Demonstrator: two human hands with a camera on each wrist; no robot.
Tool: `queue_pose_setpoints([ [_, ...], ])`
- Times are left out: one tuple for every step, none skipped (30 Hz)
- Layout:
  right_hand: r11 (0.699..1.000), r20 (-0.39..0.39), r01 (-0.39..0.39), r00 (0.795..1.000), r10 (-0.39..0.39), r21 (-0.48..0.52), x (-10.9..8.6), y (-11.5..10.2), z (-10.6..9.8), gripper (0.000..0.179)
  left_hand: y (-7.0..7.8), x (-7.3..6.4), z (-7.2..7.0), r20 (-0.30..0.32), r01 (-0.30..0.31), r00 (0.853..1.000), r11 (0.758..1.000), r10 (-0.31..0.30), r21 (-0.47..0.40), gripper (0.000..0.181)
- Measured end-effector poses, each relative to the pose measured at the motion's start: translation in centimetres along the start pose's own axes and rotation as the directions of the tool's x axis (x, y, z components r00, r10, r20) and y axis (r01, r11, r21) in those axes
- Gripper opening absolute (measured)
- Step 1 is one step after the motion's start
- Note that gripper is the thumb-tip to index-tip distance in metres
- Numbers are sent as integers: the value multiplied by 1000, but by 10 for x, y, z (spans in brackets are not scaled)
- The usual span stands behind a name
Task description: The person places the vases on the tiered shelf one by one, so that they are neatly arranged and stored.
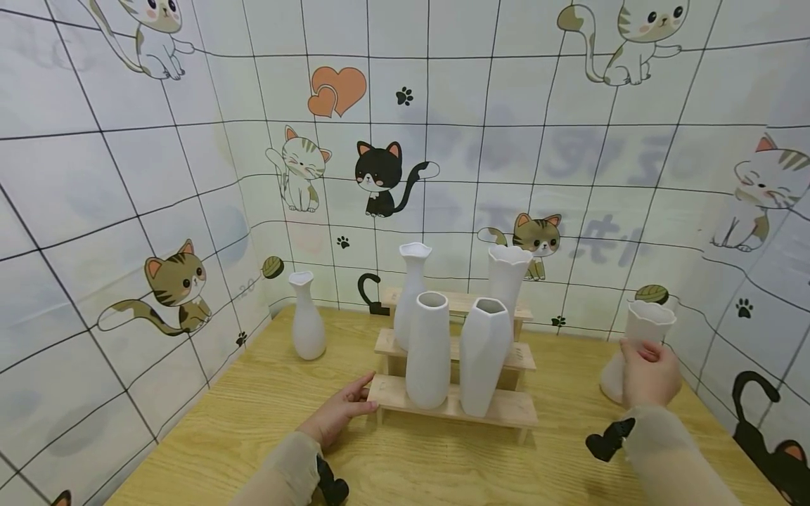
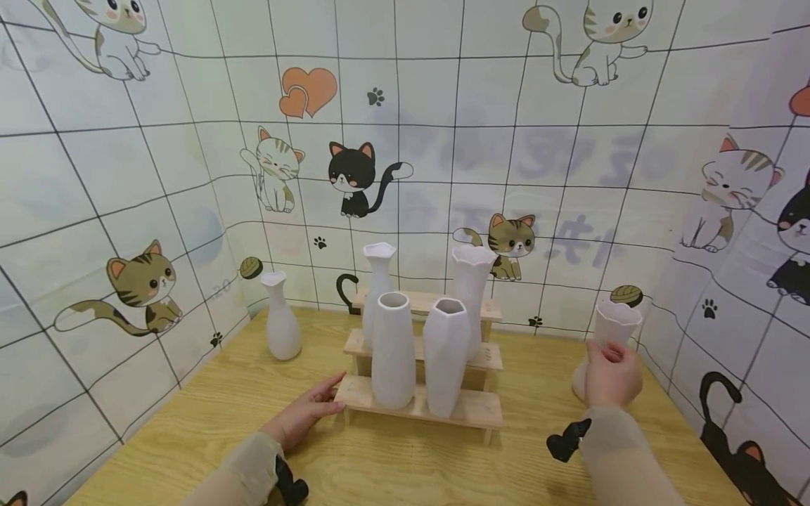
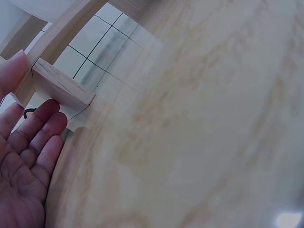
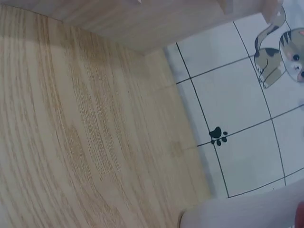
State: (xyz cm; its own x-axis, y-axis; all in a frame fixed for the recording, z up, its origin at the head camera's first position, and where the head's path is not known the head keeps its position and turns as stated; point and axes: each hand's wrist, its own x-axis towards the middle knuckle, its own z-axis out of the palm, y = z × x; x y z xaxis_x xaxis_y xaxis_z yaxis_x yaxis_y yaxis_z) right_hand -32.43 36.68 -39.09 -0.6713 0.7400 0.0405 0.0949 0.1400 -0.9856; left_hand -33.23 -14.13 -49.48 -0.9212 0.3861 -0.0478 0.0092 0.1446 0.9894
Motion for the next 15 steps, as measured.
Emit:
queue_pose_setpoints([
  [999,-17,-14,1000,15,31,1,1,-1,59,0,0,0,-1,-2,1000,1000,2,-1,77],
  [998,-28,-31,999,33,57,2,1,-1,59,0,0,0,0,-6,1000,1000,6,-2,77],
  [995,-32,-53,998,56,80,3,1,-1,61,-1,0,0,1,-9,1000,1000,9,-2,77],
  [993,-32,-73,997,76,97,4,2,-1,64,-1,1,-1,2,-10,1000,1000,10,-4,77],
  [990,-37,-89,995,94,105,5,2,-1,67,-1,1,-1,4,-14,1000,1000,14,-5,77],
  [991,-41,-92,995,96,94,6,3,-1,72,-2,1,-1,6,-16,1000,1000,17,-7,77],
  [992,-43,-97,994,101,83,7,4,0,77,-2,1,-1,8,-18,1000,1000,18,-7,77],
  [991,-41,-110,993,113,74,8,4,0,80,-2,1,-1,11,-20,1000,1000,20,-8,76],
  [990,-36,-119,992,122,73,9,6,0,83,-2,1,-1,13,-20,1000,1000,20,-8,76],
  [990,-34,-124,991,126,67,10,6,1,85,-2,1,-1,13,-19,1000,1000,19,-9,76],
  [990,-28,-129,991,131,64,11,8,2,88,-2,1,-1,13,-18,1000,1000,19,-9,76],
  [988,-15,-141,990,143,67,12,9,2,91,-2,1,-1,12,-17,1000,1000,17,-9,77],
  [986,-1,-154,988,154,69,13,9,3,94,-2,1,0,11,-15,1000,1000,15,-9,77],
  [985,12,-159,987,159,71,15,10,4,96,-2,1,0,11,-13,1000,1000,13,-9,77],
  [985,23,-159,987,158,64,17,11,5,98,-2,1,0,10,-11,1000,1000,11,-9,77],
])
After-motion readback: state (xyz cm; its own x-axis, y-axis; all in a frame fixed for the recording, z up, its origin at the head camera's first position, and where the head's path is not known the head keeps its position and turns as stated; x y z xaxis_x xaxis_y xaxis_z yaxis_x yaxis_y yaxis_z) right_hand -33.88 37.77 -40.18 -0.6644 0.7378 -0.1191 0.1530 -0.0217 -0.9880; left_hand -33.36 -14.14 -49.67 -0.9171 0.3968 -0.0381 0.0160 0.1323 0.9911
